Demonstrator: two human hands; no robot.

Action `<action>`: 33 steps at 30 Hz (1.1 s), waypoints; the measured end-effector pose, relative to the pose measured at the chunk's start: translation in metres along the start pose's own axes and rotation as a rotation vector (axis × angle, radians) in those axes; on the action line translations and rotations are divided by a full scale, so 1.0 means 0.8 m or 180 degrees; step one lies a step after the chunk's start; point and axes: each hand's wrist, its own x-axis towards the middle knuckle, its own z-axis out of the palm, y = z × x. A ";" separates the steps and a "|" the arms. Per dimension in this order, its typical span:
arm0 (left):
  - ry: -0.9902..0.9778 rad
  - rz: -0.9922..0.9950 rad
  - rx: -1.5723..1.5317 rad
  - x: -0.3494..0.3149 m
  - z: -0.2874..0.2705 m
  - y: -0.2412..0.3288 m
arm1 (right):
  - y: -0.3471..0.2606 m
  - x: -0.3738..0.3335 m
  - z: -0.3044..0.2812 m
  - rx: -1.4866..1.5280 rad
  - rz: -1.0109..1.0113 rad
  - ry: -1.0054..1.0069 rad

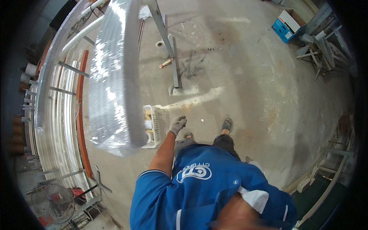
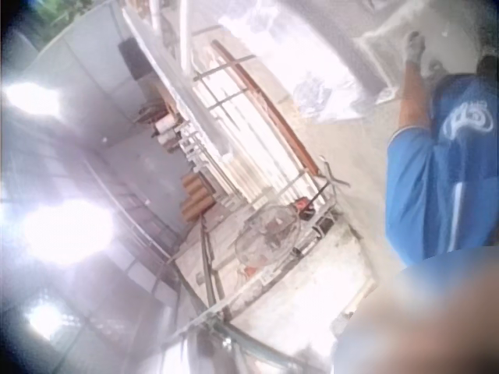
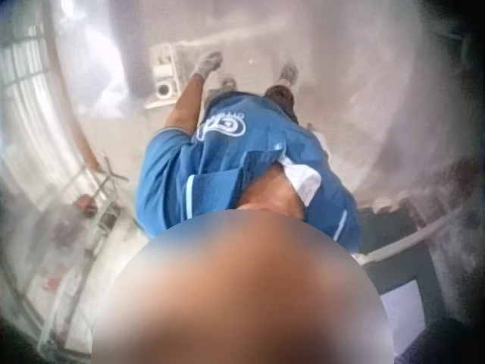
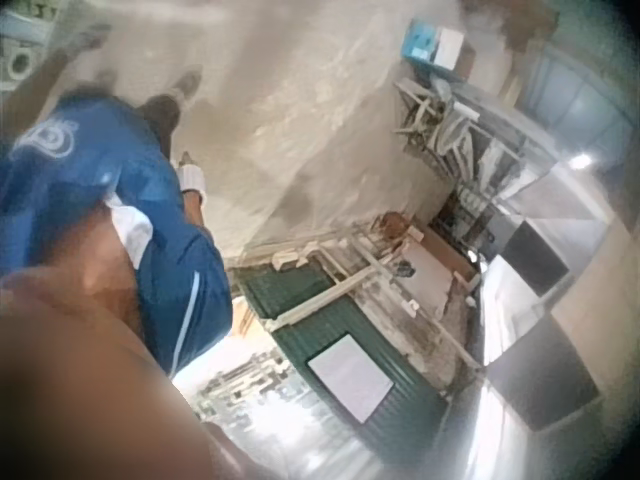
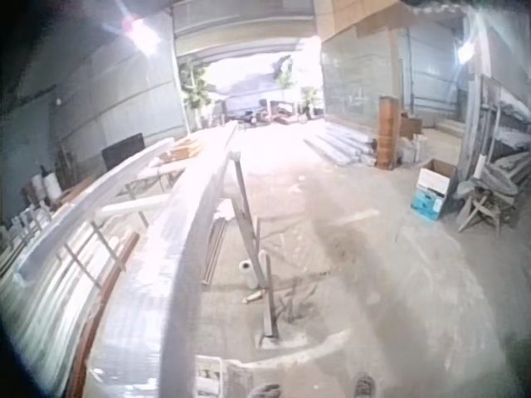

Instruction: The person wraps a long metal frame with plastic film, then retrieves a clipboard and pen. They write on a label, attach it to the wrapped frame, and place the clipboard on a nearby table.

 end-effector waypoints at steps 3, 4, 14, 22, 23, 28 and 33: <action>0.0176 -0.0077 -0.0081 0.033 0.033 -0.031 | -0.034 0.066 -0.105 -0.1885 -0.0393 0.0243; 0.0440 -0.0477 -0.0286 0.039 0.044 -0.044 | -0.046 0.087 -0.132 -0.2312 -0.0612 0.0289; 0.0767 -0.0597 -0.0758 0.152 0.095 0.047 | -0.263 0.260 -0.316 -0.1927 -0.1265 0.0407; 0.2448 0.2274 0.0425 0.303 -0.011 0.461 | -0.603 0.291 -0.273 -0.1155 -0.0918 0.0103; 0.2702 0.2649 0.0450 0.308 -0.024 0.522 | -0.642 0.292 -0.270 -0.0721 -0.0733 -0.0281; 0.3211 0.3460 0.0243 0.325 -0.084 0.771 | -0.840 0.325 -0.234 -0.1305 -0.1687 -0.0356; 0.3710 0.3382 0.2417 0.398 -0.151 0.905 | -1.016 0.460 -0.187 -0.2661 -0.2867 -0.0717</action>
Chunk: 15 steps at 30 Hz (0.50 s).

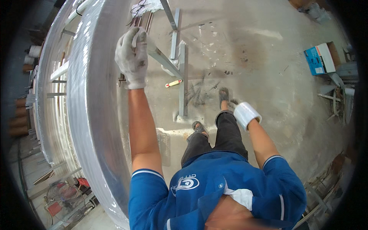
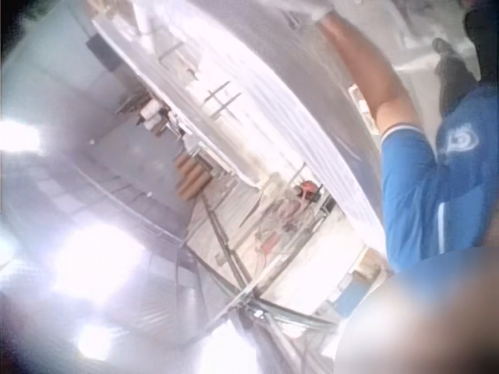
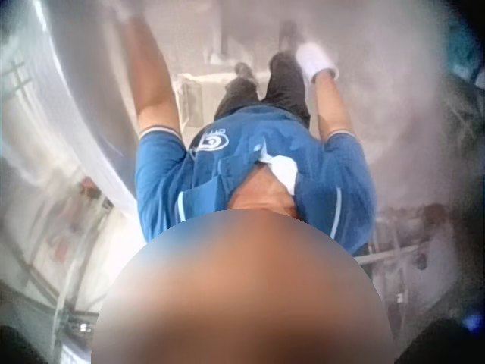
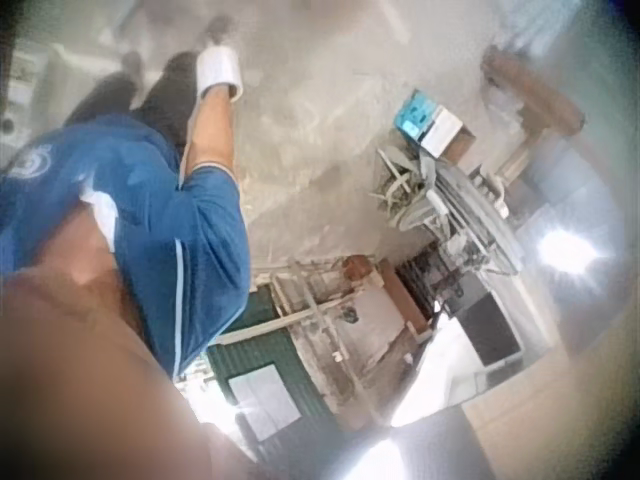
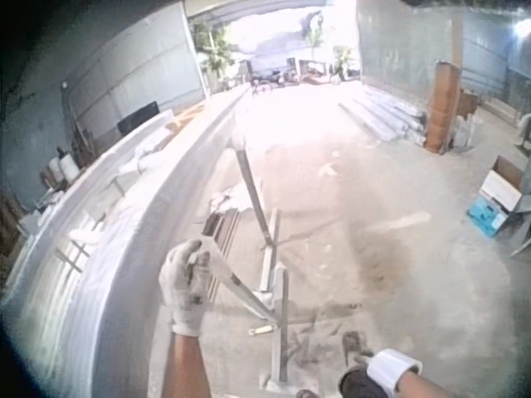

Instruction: The person wraps a long metal frame with plastic film, then retrieves a clipboard and pen. They write on a label, attach it to the wrapped frame, and place the clipboard on a nearby table.

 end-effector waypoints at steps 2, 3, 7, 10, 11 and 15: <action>-0.0543 -0.0089 0.0267 0.042 0.038 -0.030 | 0.017 0.111 -0.009 0.1034 -0.0262 0.0031; -0.0851 -0.0167 0.0405 0.062 0.058 -0.048 | 0.024 0.164 -0.011 0.0920 -0.0502 0.0078; -0.2258 -0.1111 0.0759 0.115 0.120 -0.097 | 0.024 0.347 -0.032 -0.1349 -0.2156 0.0721; -0.2495 -0.1376 0.0905 0.120 0.132 -0.109 | -0.002 0.453 -0.063 -0.1447 -0.1786 -0.0230; -0.2404 -0.1307 0.0927 0.116 0.131 -0.109 | -0.009 0.489 -0.071 -0.1816 -0.1571 -0.0929; -0.1253 -0.1551 0.1477 0.083 0.127 -0.110 | -0.062 0.628 -0.017 -0.3246 -0.2416 -0.1867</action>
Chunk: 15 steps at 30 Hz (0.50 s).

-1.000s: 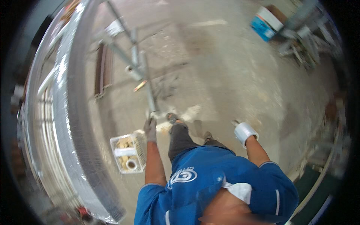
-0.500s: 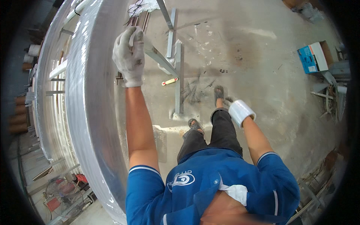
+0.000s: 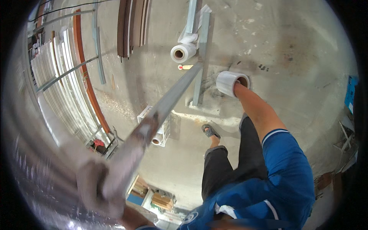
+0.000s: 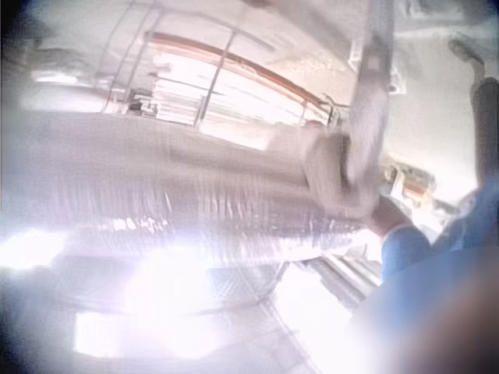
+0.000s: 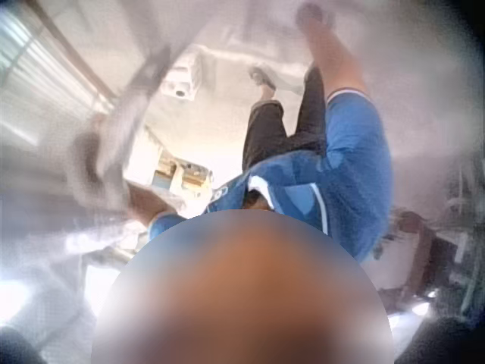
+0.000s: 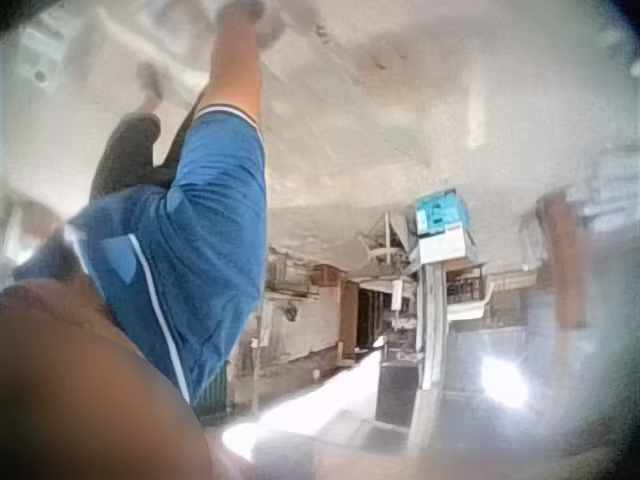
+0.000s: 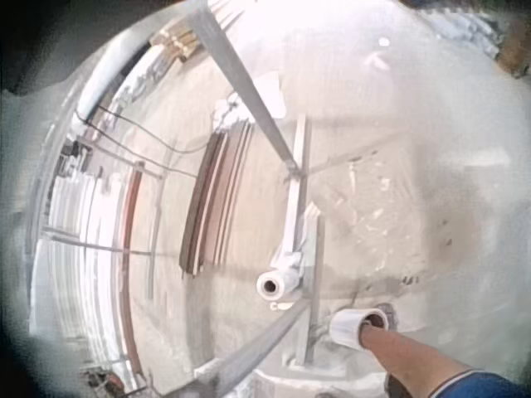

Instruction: The person wraps a long metal frame with plastic film, then retrieves a clipboard and pen. They write on a label, attach it to the wrapped frame, and place the clipboard on a nearby table.

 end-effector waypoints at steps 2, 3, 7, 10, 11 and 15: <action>-0.0246 -0.0161 0.0860 -0.007 0.004 -0.008 | -0.002 0.079 0.010 0.0167 -0.0151 0.0412; -0.0256 -0.0110 0.1053 -0.010 0.009 -0.015 | -0.009 0.118 0.019 0.0218 -0.0191 0.0593; -0.0403 -0.0008 0.1677 -0.015 0.042 -0.041 | -0.054 0.267 0.065 0.0284 -0.0435 0.0262; -0.0574 0.0018 0.2038 -0.013 0.065 -0.057 | -0.073 0.366 0.091 0.1306 0.0659 0.2973; -0.0604 0.0031 0.2114 -0.011 0.072 -0.062 | -0.073 0.402 0.096 0.1358 0.0845 0.3293; -0.0789 -0.0008 0.2338 -0.002 0.096 -0.076 | -0.068 0.507 0.120 0.1973 0.0859 0.1317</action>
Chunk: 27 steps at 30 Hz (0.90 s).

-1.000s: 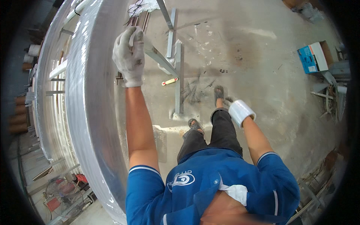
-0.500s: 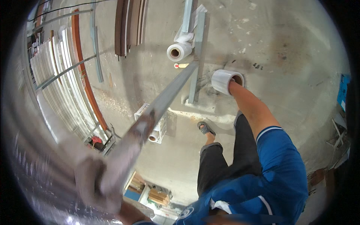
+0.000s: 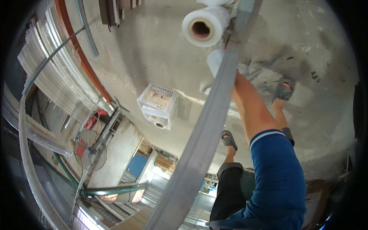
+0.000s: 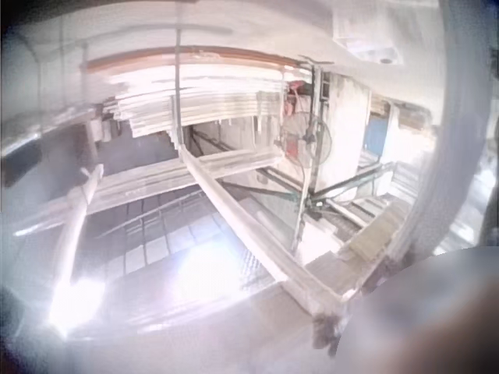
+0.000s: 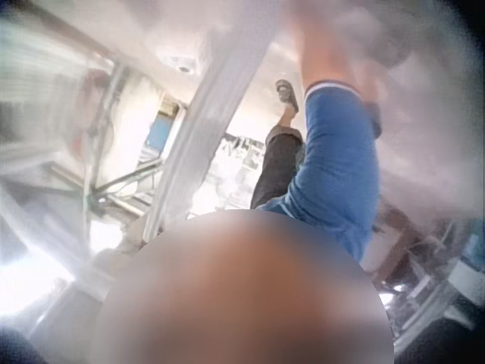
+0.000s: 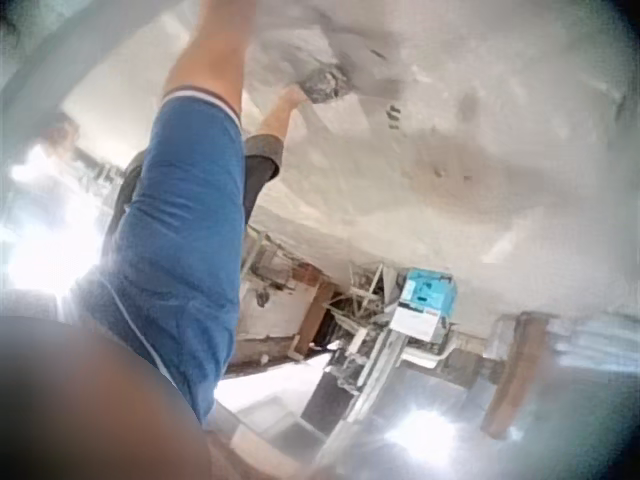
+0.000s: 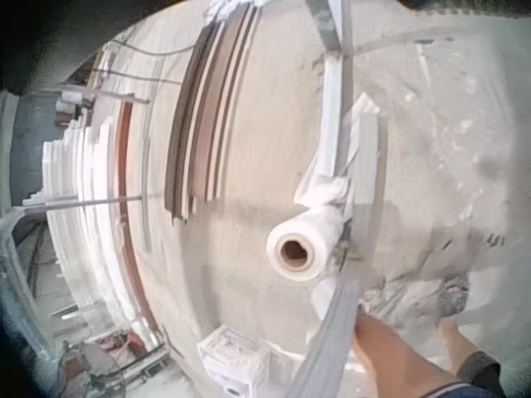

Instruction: The person wraps a long metal frame with plastic film, then retrieves a clipboard and pen. They write on a label, attach it to the wrapped frame, and place the clipboard on a nearby table.

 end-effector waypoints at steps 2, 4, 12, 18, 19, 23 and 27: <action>-0.0041 0.0021 0.0100 0.005 0.003 0.003 | 0.013 0.007 0.017 0.0082 0.0161 -0.0323; -0.0026 0.0031 0.0138 0.007 0.003 0.004 | 0.029 -0.013 0.023 0.0230 0.0240 -0.0433; 0.0236 -0.0113 -0.0016 -0.013 -0.030 0.001 | 0.094 -0.248 -0.025 0.1741 0.0367 -0.0698; 0.0516 -0.0184 -0.0060 -0.019 -0.056 0.001 | 0.175 -0.270 -0.123 0.3542 0.0405 0.1599; 0.0573 -0.0198 -0.0040 -0.021 -0.062 0.001 | 0.185 -0.257 -0.155 0.3416 0.0371 0.1685; 0.0878 -0.0280 0.0266 -0.023 -0.092 -0.004 | 0.136 -0.131 -0.277 0.3879 0.1147 0.0651; 0.1033 -0.0226 0.0933 -0.016 -0.127 -0.010 | 0.078 -0.034 -0.346 0.0961 0.0709 0.0135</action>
